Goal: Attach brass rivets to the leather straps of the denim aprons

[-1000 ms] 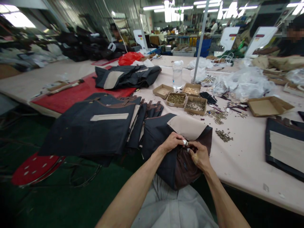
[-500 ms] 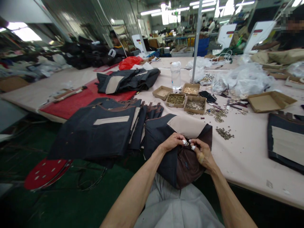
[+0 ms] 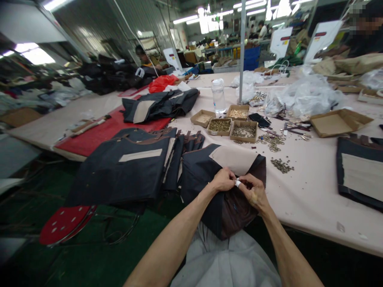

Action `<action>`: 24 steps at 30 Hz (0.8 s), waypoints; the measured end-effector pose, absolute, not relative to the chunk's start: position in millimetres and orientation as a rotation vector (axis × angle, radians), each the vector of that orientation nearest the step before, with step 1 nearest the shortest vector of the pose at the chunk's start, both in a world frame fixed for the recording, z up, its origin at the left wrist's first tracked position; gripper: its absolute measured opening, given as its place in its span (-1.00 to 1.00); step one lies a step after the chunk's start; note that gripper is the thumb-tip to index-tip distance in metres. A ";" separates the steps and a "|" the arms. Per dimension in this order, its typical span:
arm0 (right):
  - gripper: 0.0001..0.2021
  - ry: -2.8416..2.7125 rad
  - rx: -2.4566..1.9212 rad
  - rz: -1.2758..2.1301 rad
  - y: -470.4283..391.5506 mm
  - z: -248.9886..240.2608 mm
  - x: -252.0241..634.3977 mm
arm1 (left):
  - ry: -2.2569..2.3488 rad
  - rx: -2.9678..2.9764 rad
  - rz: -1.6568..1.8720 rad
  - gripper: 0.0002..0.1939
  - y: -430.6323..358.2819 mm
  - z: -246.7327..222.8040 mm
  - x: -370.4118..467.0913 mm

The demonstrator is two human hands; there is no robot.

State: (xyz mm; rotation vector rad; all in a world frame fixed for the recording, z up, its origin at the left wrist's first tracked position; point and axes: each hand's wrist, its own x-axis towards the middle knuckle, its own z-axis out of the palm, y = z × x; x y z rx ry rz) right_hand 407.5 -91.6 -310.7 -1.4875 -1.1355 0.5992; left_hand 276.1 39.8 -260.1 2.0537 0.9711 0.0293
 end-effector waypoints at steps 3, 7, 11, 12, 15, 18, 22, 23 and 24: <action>-0.78 -1.134 -1.532 0.602 -91.9 -310.8 407.9 | 1.102 2.160 0.048 -0.92 28.5 -248.7 284.7; -0.78 -1.107 -1.520 0.681 -95.5 -317.2 412.6 | 1.185 2.235 0.097 -0.81 9.6 -245.5 287.1; -0.74 -1.098 -1.534 0.723 -104.1 -322.8 418.5 | 1.145 2.256 0.160 -0.85 -7.0 -255.4 275.8; -0.74 -1.104 -1.542 0.714 -105.7 -323.3 419.5 | 1.123 2.257 0.192 -0.83 -9.8 -258.7 272.3; -0.74 -1.108 -1.561 0.687 -106.9 -324.0 421.2 | 1.062 2.255 0.294 -0.77 -14.4 -267.1 264.1; -0.72 -1.078 -1.558 0.707 -104.5 -326.4 422.0 | 1.018 2.241 0.362 -0.78 -14.8 -272.6 260.8; -0.68 -1.033 -1.533 0.744 -103.6 -330.8 423.1 | 0.992 2.213 0.411 -0.83 -13.2 -276.9 261.3; -0.66 -1.028 -1.530 0.748 -104.1 -331.2 423.3 | 0.988 2.205 0.416 -0.84 -12.7 -277.7 261.7; -0.66 -1.025 -1.528 0.749 -104.7 -331.4 423.4 | 0.982 2.196 0.417 -0.86 -12.1 -278.3 262.0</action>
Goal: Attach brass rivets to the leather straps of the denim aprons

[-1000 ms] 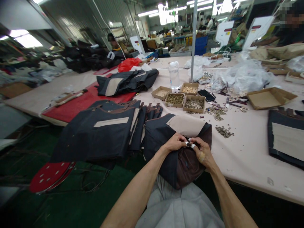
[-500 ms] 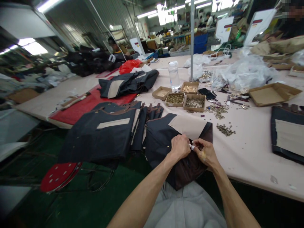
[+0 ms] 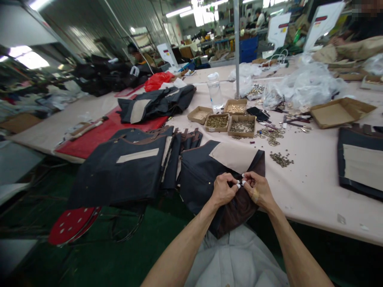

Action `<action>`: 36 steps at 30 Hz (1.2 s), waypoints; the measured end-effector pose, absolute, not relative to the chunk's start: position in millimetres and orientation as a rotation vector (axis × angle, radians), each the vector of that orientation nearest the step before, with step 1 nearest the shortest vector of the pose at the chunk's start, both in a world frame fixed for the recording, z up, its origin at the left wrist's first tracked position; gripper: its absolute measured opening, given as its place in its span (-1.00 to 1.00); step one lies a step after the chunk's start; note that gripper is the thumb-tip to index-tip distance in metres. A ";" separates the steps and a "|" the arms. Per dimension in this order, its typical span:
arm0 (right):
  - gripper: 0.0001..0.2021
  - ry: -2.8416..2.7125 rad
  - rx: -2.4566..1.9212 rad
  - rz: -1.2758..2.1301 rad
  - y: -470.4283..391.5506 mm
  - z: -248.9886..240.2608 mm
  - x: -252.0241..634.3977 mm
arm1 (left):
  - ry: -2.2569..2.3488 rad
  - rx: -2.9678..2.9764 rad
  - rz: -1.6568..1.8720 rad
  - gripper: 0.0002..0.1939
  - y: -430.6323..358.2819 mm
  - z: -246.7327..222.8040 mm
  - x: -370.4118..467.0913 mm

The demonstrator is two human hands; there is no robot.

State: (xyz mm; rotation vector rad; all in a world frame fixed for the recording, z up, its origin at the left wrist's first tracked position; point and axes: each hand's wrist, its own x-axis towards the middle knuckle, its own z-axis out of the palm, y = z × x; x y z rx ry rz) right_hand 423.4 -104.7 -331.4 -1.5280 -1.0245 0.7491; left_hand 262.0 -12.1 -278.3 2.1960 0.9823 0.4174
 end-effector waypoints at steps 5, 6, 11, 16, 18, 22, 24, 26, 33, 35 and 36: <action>-0.64 -1.016 -1.504 0.787 -106.1 -330.6 423.0 | 0.984 2.149 0.413 -0.88 -10.2 -280.5 263.1; -0.64 -1.008 -1.499 0.799 -106.2 -330.5 422.9 | 1.001 2.139 0.413 -0.86 -10.3 -280.8 263.4; -0.66 -1.012 -1.572 0.776 -112.4 -328.0 424.7 | 1.128 2.086 0.415 -0.83 -12.5 -281.4 267.0; -0.70 -1.034 -1.716 0.712 -123.2 -322.3 427.4 | 1.179 2.056 0.402 -0.86 -10.9 -280.3 271.5; -0.72 -1.034 -1.753 0.702 -125.6 -320.5 427.9 | 1.177 2.049 0.384 -0.87 -9.4 -279.6 272.6; -0.72 -1.082 -1.843 0.642 -129.3 -315.7 427.5 | 1.165 2.053 0.368 -0.90 -9.2 -278.1 272.6; -0.72 -1.114 -1.878 0.616 -131.2 -312.1 426.2 | 1.164 2.059 0.374 -0.91 -10.8 -278.0 271.7; -0.71 -1.135 -1.899 0.619 -132.4 -308.3 424.0 | 1.168 2.062 0.381 -0.90 -12.5 -278.8 270.9; -0.68 -1.274 -1.971 0.594 -126.2 -301.0 416.1 | 1.213 2.066 0.378 -0.91 -13.7 -284.2 270.2; -0.69 -1.311 -1.971 0.603 -124.5 -299.9 416.4 | 1.207 2.075 0.394 -0.91 -14.0 -284.6 269.5; -0.70 -1.322 -1.974 0.614 -123.9 -299.3 416.9 | 1.202 2.080 0.403 -0.91 -14.4 -284.6 269.0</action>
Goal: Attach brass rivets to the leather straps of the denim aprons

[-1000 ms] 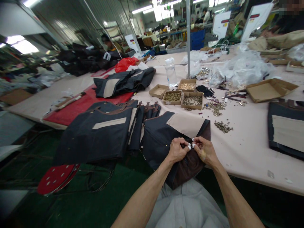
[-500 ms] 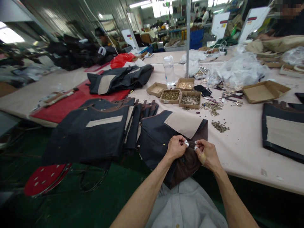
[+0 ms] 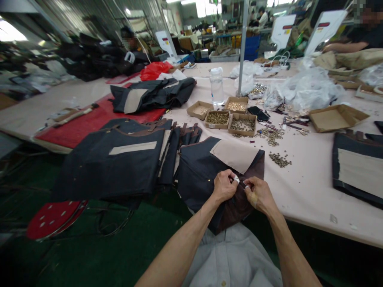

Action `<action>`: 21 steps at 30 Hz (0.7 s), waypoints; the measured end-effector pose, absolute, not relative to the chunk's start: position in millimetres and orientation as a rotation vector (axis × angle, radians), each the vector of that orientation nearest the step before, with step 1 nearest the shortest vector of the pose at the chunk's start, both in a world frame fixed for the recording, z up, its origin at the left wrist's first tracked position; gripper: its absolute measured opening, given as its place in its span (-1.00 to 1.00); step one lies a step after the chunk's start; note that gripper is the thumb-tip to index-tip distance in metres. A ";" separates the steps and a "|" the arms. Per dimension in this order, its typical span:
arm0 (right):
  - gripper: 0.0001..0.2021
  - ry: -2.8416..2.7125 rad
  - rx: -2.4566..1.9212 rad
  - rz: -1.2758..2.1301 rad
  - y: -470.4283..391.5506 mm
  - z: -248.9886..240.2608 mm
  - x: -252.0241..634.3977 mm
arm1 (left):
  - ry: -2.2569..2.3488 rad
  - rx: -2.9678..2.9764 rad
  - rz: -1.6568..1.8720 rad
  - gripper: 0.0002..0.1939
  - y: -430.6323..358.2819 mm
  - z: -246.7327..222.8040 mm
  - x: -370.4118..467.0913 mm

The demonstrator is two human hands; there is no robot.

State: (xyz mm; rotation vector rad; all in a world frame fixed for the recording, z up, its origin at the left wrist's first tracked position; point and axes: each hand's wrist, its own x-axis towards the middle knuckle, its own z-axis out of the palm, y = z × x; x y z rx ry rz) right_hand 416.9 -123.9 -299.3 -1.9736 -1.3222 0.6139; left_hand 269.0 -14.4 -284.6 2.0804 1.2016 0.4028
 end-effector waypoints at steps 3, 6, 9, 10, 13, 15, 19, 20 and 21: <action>-0.73 -1.324 -1.980 0.702 -121.8 -298.1 417.3 | 1.186 2.094 0.427 -0.91 -16.5 -283.9 267.3; -0.75 -1.233 -1.993 0.784 -116.8 -301.8 414.2 | 1.180 2.104 0.450 -0.90 -18.3 -283.1 265.9; -0.75 -1.136 -2.013 0.775 -110.8 -311.5 410.8 | 1.182 2.112 0.475 -0.92 -18.8 -282.8 264.4; -0.74 -1.113 -2.014 0.775 -109.7 -315.3 410.6 | 1.182 2.114 0.483 -0.92 -18.8 -282.8 263.9; -0.70 -1.060 -1.991 0.827 -110.2 -323.8 412.9 | 1.178 2.117 0.495 -0.91 -19.0 -283.0 262.7; -0.68 -1.055 -1.980 0.850 -112.3 -324.9 414.7 | 1.178 2.117 0.497 -0.90 -19.8 -283.2 262.6; -0.69 -1.100 -2.020 0.772 -111.7 -316.5 409.8 | 1.199 2.110 0.500 -0.89 -21.7 -283.8 264.1; -0.70 -1.115 -2.032 0.738 -110.3 -313.3 406.8 | 1.201 2.108 0.502 -0.89 -21.8 -284.0 264.3; -0.70 -1.131 -2.040 0.707 -108.7 -310.1 403.6 | 1.198 2.107 0.504 -0.90 -21.6 -284.2 264.4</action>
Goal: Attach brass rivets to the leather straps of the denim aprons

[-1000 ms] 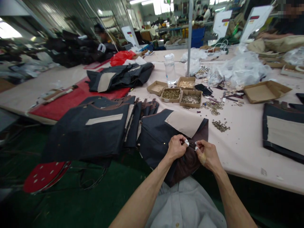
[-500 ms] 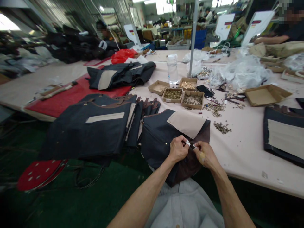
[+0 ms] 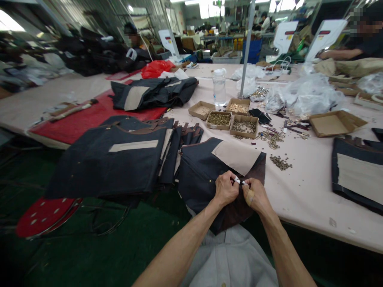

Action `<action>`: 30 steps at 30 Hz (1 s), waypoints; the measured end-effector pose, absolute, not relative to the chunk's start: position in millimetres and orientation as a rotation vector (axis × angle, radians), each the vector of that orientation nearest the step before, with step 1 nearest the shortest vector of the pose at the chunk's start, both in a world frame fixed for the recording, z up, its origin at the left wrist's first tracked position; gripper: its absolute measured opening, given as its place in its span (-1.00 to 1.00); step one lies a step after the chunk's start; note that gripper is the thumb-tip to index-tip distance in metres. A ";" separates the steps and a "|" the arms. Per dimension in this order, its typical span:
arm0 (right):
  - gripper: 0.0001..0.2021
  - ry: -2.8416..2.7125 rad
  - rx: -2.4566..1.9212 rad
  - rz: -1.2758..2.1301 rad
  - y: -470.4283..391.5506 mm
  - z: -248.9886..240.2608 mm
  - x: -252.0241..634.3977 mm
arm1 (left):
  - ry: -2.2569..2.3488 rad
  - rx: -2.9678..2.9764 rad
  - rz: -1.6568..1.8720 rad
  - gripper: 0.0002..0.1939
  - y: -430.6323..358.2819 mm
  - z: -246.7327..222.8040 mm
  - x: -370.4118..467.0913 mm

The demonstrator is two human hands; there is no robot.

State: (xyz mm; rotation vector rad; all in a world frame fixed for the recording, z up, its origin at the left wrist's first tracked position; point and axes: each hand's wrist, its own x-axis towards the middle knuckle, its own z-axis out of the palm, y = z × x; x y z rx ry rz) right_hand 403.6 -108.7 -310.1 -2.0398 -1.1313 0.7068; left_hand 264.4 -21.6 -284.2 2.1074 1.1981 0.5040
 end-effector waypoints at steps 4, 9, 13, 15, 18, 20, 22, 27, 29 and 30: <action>-0.69 -1.157 -2.062 0.648 -106.5 -298.9 395.8 | 1.163 2.107 0.505 -0.92 -18.8 -285.0 262.5; -0.68 -1.188 -2.090 0.679 -111.2 -292.4 401.1 | 1.145 2.098 0.508 -0.90 -17.0 -287.1 260.8; -0.67 -1.179 -2.072 0.704 -113.3 -297.6 407.1 | 1.149 2.094 0.501 -0.90 -17.7 -288.4 262.6; -0.66 -1.160 -2.076 0.707 -114.5 -301.9 409.4 | 1.159 2.094 0.499 -0.90 -18.5 -288.6 263.6; -0.66 -1.168 -2.076 0.695 -114.6 -305.9 409.6 | 1.175 2.098 0.495 -0.90 -20.0 -288.7 264.6; -0.65 -1.186 -2.057 0.691 -111.9 -305.6 406.2 | 1.169 2.110 0.494 -0.90 -20.9 -288.6 264.5; -0.66 -1.197 -2.047 0.662 -107.4 -302.8 400.6 | 1.154 2.113 0.503 -0.90 -21.3 -288.3 264.0; -0.71 -1.201 -2.053 0.621 -105.0 -292.2 395.3 | 1.138 2.074 0.508 -0.90 -18.3 -286.4 261.4; -0.68 -1.177 -1.910 0.785 -110.3 -290.6 400.5 | 1.138 2.054 0.499 -0.89 -16.0 -286.0 260.8; -0.65 -1.164 -1.823 0.864 -113.2 -291.1 403.9 | 1.137 2.045 0.498 -0.89 -14.8 -286.1 260.8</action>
